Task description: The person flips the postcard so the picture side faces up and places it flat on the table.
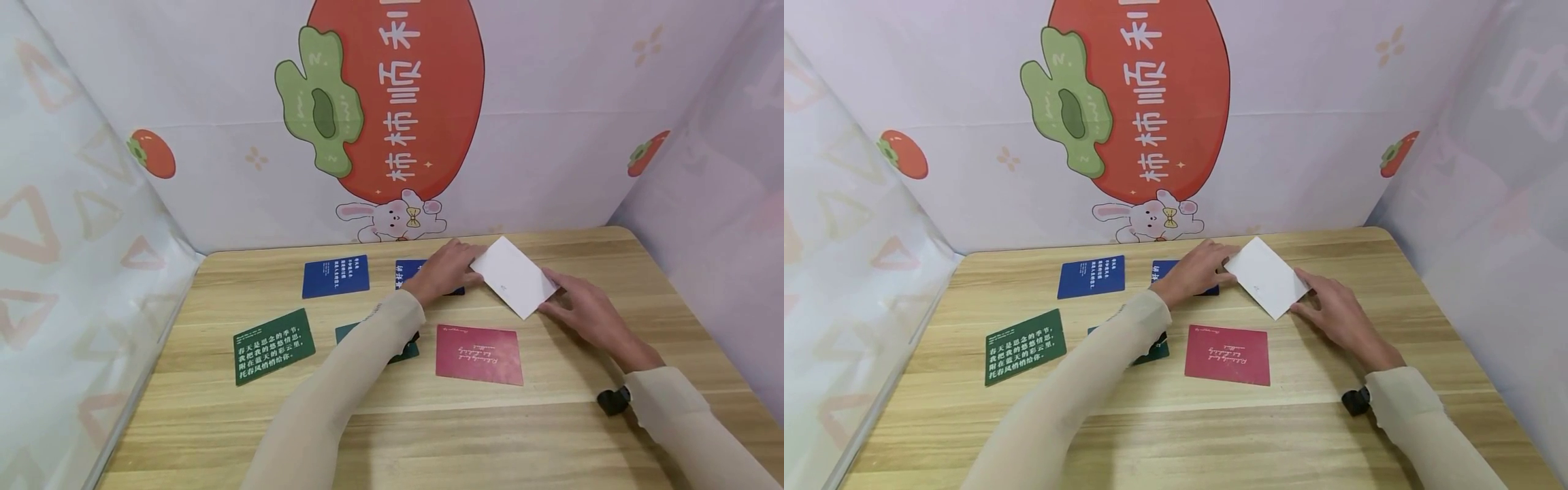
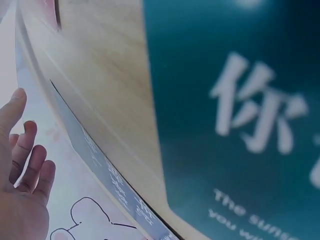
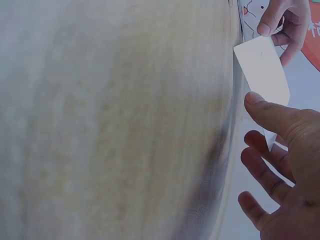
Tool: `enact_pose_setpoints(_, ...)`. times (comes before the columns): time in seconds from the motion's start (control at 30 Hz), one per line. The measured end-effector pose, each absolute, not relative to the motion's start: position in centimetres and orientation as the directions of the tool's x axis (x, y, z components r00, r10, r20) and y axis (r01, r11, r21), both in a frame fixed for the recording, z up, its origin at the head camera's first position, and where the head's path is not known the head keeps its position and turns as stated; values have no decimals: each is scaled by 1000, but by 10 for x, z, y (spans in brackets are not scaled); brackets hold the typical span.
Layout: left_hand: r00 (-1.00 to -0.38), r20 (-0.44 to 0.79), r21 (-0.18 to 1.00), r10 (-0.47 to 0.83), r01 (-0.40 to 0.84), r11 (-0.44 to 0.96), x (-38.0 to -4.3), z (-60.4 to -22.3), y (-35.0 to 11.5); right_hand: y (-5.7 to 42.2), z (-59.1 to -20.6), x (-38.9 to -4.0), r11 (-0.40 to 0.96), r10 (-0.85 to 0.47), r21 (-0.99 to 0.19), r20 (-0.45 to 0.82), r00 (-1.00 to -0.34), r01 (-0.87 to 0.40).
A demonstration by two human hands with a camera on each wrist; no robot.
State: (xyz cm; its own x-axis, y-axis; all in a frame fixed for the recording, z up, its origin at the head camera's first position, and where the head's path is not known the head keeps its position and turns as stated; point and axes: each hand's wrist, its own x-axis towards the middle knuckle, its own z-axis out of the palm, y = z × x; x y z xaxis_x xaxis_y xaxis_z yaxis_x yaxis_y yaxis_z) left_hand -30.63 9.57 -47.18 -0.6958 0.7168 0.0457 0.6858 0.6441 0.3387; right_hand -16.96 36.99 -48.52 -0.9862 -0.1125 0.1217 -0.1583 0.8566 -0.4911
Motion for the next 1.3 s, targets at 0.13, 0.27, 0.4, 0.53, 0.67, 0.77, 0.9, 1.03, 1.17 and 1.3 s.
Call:
enact_pose_setpoints(0.13,-696,47,369,716,678,635,-306,-470,93,371,-485,-168,865,-110,-466,182,-977,-184)
enact_pose_setpoints(0.27,-692,61,384,719,681,624,-305,-470,91,372,-485,-168,871,-107,-448,227,-968,-201)
enact_pose_setpoints(0.4,-684,92,392,724,693,605,-306,-471,89,371,-483,-169,878,-92,-442,225,-970,-186)
enact_pose_setpoints(0.53,-670,144,370,728,719,588,-307,-472,87,370,-481,-170,874,-69,-459,215,-974,-163)
enact_pose_setpoints(0.67,-663,187,354,725,734,580,-308,-470,87,369,-478,-171,857,-49,-490,223,-974,-155)
enact_pose_setpoints(0.77,-662,211,363,719,736,572,-307,-468,86,368,-476,-171,850,-40,-502,245,-969,-162)
enact_pose_setpoints(0.9,-650,250,368,718,749,551,-306,-464,84,369,-475,-171,854,-30,-490,293,-956,-177)
enact_pose_setpoints(1.03,-611,314,345,727,786,512,-304,-461,81,370,-476,-170,858,-19,-474,355,-935,-198)
enact_pose_setpoints(1.17,-574,365,330,733,816,475,-304,-460,80,371,-478,-170,852,1,-478,406,-914,-211)
enact_pose_setpoints(1.3,-541,373,314,754,838,447,-304,-459,80,373,-481,-170,851,19,-474,456,-890,-225)
